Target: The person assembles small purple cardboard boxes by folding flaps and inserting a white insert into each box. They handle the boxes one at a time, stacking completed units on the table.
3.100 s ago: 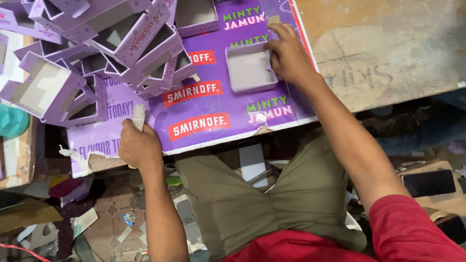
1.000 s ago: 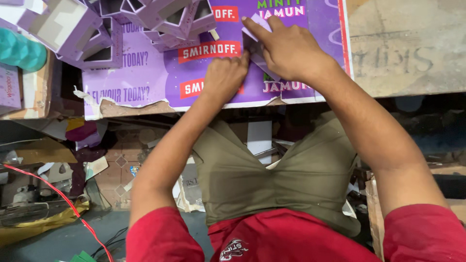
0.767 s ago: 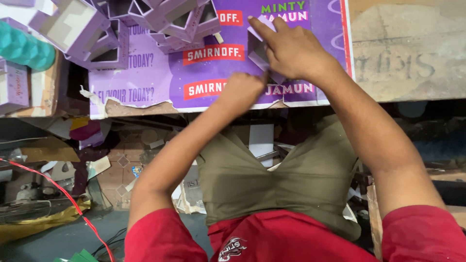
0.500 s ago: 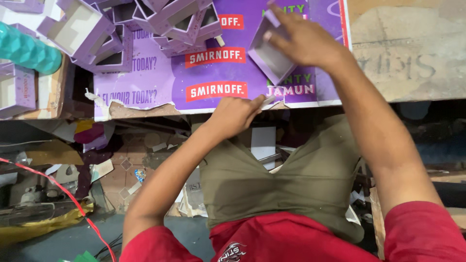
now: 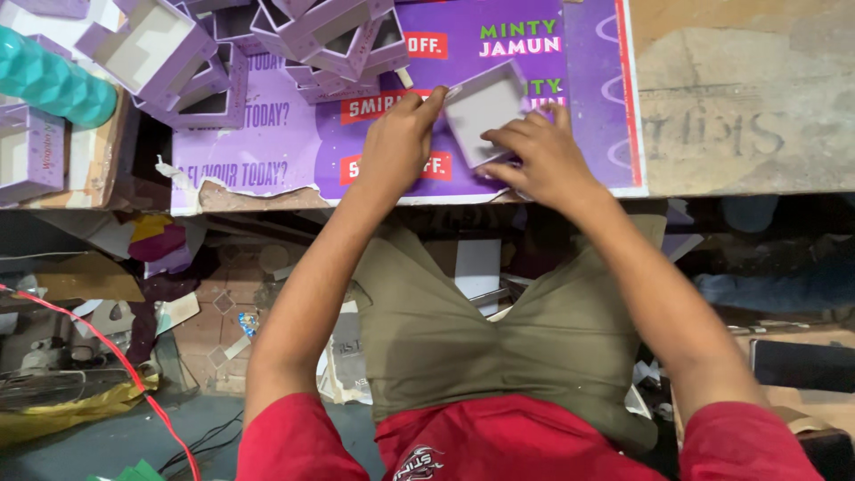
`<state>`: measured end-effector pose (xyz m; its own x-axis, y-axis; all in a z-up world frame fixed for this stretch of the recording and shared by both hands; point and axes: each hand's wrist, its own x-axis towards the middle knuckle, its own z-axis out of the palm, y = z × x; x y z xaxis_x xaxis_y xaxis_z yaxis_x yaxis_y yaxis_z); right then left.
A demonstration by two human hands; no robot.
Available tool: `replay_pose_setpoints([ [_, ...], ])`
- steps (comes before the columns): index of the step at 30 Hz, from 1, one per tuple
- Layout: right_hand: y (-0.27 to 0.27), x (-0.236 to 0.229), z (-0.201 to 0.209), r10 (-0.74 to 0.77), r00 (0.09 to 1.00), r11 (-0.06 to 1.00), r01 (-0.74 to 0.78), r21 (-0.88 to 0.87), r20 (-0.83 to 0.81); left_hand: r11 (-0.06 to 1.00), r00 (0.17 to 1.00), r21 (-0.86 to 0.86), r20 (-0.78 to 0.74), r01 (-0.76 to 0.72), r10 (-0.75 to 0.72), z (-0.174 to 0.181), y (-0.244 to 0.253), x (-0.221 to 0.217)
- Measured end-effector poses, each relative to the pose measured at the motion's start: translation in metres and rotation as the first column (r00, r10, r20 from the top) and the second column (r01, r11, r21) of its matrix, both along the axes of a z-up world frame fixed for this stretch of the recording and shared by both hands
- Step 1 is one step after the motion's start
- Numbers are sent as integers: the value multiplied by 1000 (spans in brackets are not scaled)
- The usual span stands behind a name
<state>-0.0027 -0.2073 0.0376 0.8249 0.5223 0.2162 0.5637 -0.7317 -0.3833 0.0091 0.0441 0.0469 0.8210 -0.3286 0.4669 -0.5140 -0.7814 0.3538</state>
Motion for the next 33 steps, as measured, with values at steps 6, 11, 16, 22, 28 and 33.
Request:
replay_pose_setpoints([
  [6,7,-21,-19,-115,970,981,78,178,212,993,1000,118,-14,-3,5,-7,-2,3],
  [11,20,-16,-32,-134,986,959,104,265,96,978,998,209,59,3,-16,-8,8,6],
  [16,22,-11,-41,-148,985,969,128,210,84,971,996,239,89,3,-25,-10,12,6],
  [22,19,-6,-46,-145,987,970,127,209,74,974,996,219,-84,56,-39,-11,-2,-42],
  [28,19,-7,-48,-144,986,963,119,241,85,963,928,121,-319,240,-191,10,-15,-96],
  [33,21,-6,-51,-150,984,966,125,226,98,995,943,31,-324,92,-77,15,-12,-90],
])
